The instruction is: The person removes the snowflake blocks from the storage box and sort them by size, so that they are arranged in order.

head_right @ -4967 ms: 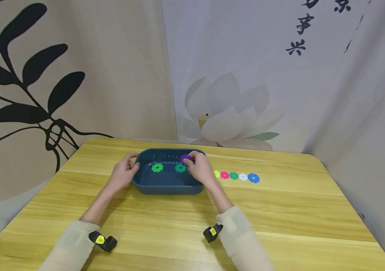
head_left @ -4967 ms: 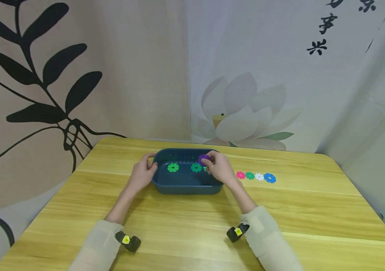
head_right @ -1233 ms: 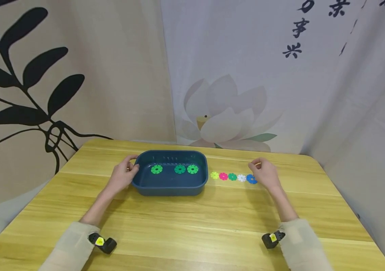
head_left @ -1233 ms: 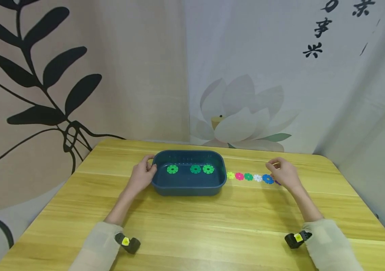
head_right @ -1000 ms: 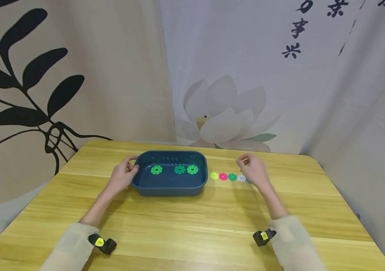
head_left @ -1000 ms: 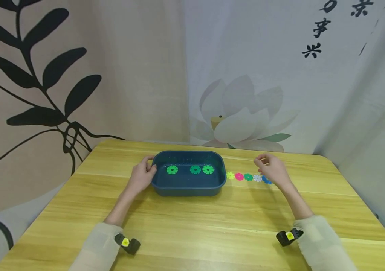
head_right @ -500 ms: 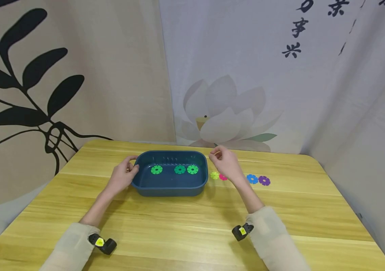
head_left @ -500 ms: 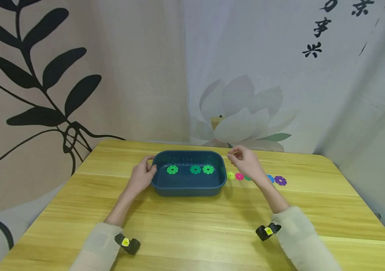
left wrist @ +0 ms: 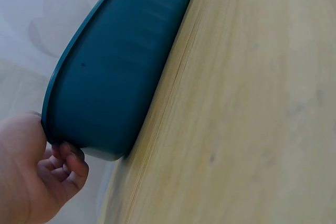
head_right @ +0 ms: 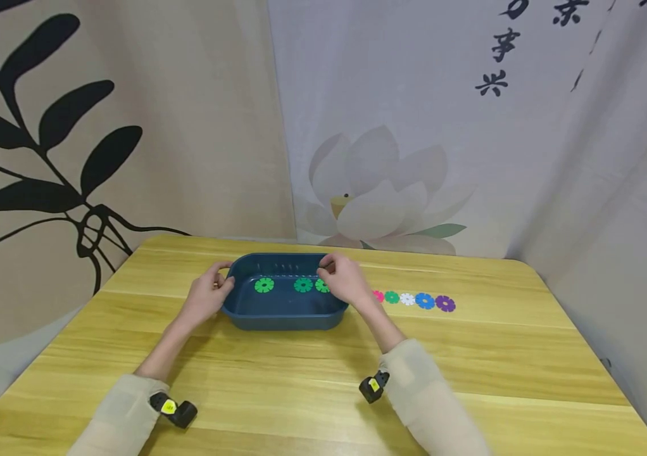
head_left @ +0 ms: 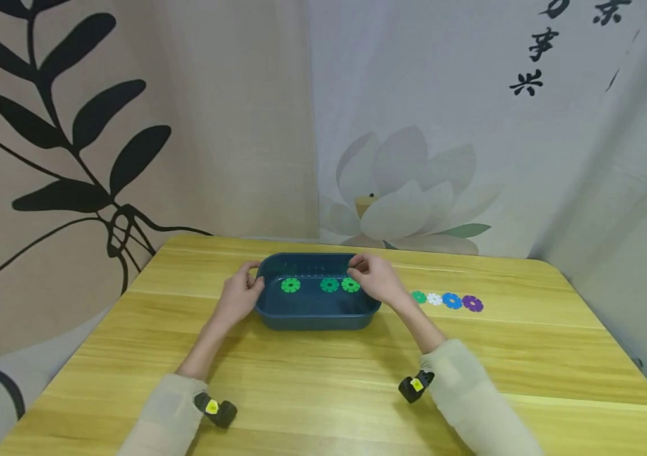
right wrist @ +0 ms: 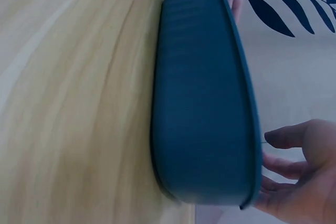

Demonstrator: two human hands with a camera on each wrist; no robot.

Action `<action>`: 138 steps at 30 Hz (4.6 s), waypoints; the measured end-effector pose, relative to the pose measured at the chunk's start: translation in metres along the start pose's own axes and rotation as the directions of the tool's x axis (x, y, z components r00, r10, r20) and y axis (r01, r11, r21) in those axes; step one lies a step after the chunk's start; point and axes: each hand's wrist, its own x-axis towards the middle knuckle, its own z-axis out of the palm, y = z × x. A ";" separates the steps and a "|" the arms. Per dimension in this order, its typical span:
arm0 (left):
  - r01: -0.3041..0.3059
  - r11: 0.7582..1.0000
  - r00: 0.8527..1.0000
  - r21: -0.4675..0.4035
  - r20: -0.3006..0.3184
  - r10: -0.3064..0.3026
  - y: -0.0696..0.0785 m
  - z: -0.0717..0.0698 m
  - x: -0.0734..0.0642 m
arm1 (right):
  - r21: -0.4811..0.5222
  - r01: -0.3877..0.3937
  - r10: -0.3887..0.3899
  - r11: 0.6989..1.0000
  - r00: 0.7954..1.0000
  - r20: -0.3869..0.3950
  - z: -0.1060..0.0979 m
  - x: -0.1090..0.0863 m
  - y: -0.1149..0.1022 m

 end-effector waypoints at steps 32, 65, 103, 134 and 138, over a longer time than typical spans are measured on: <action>-0.003 1.000 1.000 0.001 -0.002 0.003 -0.002 0.001 0.001 | -0.274 -0.126 0.165 0.953 0.979 0.122 0.044 0.029 0.006; -0.013 1.000 1.000 -0.012 -0.002 0.013 -0.001 0.000 -0.001 | 0.007 0.032 -0.032 0.999 0.999 0.014 0.009 0.013 0.003; 0.010 1.000 1.000 -0.002 0.006 -0.010 0.001 0.001 0.000 | 0.056 -0.095 0.099 0.994 0.992 -0.082 -0.071 -0.027 0.093; -0.001 1.000 1.000 0.001 -0.002 0.001 0.001 0.002 0.000 | -0.009 -0.315 0.309 0.949 0.935 -0.175 -0.153 -0.086 0.192; 0.001 1.000 1.000 0.006 -0.004 -0.001 0.000 0.002 0.000 | 0.026 -0.333 0.332 0.943 0.928 -0.169 -0.157 -0.090 0.201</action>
